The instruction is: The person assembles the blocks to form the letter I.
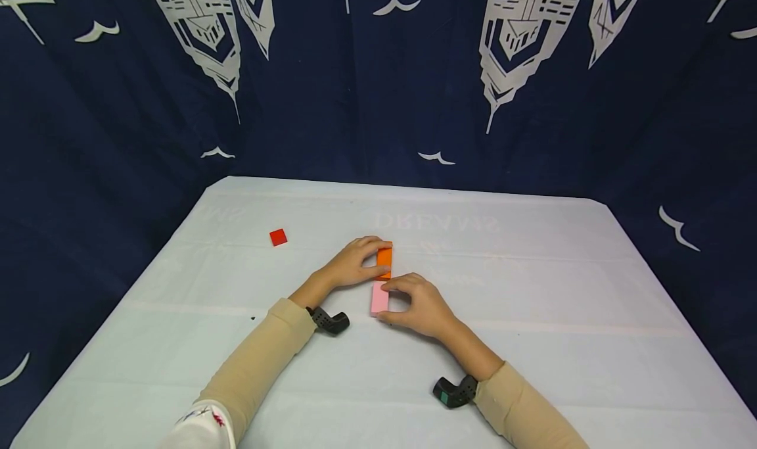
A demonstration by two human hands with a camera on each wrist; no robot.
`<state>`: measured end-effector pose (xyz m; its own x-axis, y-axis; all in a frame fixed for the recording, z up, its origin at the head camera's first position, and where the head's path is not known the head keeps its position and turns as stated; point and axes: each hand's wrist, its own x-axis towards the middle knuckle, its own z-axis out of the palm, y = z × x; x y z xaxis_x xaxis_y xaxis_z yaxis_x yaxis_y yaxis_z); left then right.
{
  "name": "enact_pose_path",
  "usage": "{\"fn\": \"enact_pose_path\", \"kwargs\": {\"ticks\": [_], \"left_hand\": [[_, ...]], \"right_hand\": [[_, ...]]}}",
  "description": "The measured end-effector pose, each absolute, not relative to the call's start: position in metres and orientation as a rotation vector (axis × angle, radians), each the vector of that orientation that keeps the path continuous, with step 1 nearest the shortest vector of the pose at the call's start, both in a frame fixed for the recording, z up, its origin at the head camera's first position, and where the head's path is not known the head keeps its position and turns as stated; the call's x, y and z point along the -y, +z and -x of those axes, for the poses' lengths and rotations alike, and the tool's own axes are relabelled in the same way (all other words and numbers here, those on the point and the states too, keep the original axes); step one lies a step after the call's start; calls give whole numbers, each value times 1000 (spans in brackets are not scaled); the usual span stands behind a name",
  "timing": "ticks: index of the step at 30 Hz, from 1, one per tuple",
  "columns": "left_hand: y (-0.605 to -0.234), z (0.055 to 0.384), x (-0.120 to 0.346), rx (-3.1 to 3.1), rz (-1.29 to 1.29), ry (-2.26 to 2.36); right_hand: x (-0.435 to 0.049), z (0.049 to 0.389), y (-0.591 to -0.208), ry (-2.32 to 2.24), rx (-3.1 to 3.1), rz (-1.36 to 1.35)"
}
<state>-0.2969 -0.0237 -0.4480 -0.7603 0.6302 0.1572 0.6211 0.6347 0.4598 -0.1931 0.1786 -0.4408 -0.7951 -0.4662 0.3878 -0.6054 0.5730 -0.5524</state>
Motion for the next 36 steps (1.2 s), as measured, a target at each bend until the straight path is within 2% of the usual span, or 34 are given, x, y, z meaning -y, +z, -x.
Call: {"fn": "enact_pose_path", "kwargs": {"ticks": [36], "left_hand": [[-447,295,24,-2821,-1056,784]], "right_hand": [[-177,195,-447,1001,2651,-804]]}}
